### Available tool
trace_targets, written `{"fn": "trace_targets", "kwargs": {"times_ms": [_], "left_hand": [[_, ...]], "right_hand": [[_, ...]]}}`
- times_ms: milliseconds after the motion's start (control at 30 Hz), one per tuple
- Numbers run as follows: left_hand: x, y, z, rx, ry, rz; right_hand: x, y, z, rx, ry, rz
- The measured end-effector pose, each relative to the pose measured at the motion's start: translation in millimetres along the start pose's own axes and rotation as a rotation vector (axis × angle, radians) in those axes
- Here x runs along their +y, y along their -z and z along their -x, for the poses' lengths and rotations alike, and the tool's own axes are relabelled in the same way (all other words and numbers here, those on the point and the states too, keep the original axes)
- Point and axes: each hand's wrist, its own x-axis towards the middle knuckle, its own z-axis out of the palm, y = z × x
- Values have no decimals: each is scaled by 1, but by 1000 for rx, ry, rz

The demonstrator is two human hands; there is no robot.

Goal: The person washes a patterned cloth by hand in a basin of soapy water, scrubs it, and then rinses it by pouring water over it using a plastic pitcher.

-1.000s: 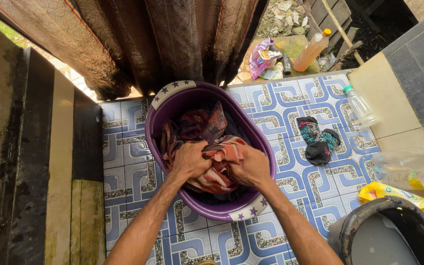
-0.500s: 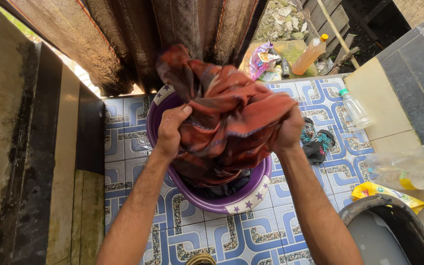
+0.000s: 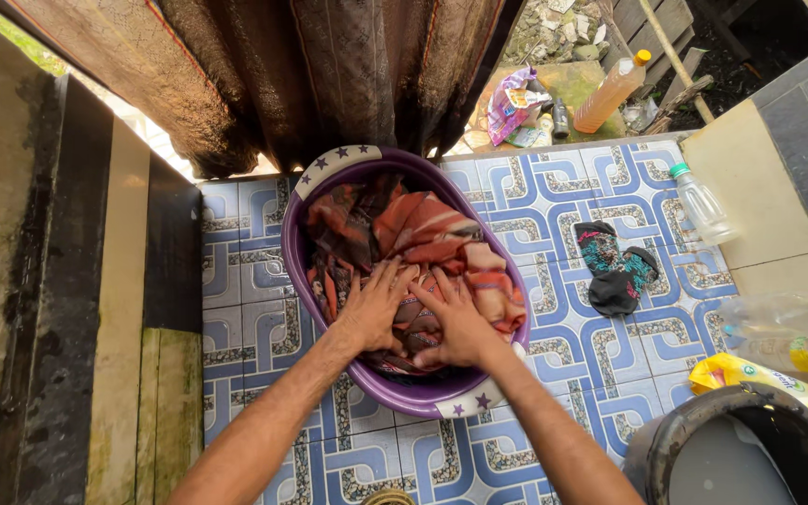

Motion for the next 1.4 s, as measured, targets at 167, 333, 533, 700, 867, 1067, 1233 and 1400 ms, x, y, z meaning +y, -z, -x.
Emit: {"fn": "trace_targets", "kwargs": {"times_ms": [167,333,533,700,867,1067,1233,1400], "left_hand": [[-18,-34,-23,-99,57,-140],[-26,-30,-31,214,13,139],[-9,-5,-6,535,140,738],[30,14,1,664,192,1738],[36,8,1,700,119,1364],[-19,38,43,403,454,618],[-24,79,60,13,572,79],[-1,91,56,694,26,470]], "right_hand": [[35,-33,-3,51,-118,68],[39,7,-18,211,17,-118],[-1,52,-14,738,-16,-216],[-31,53,11,687,-19,-458],[-33,42,8,440,-173,-728],[-33,74,11,552,-389,-341],[-38,115,5,845,-80,-442],[-49,117,-7,687,61,-689]]}}
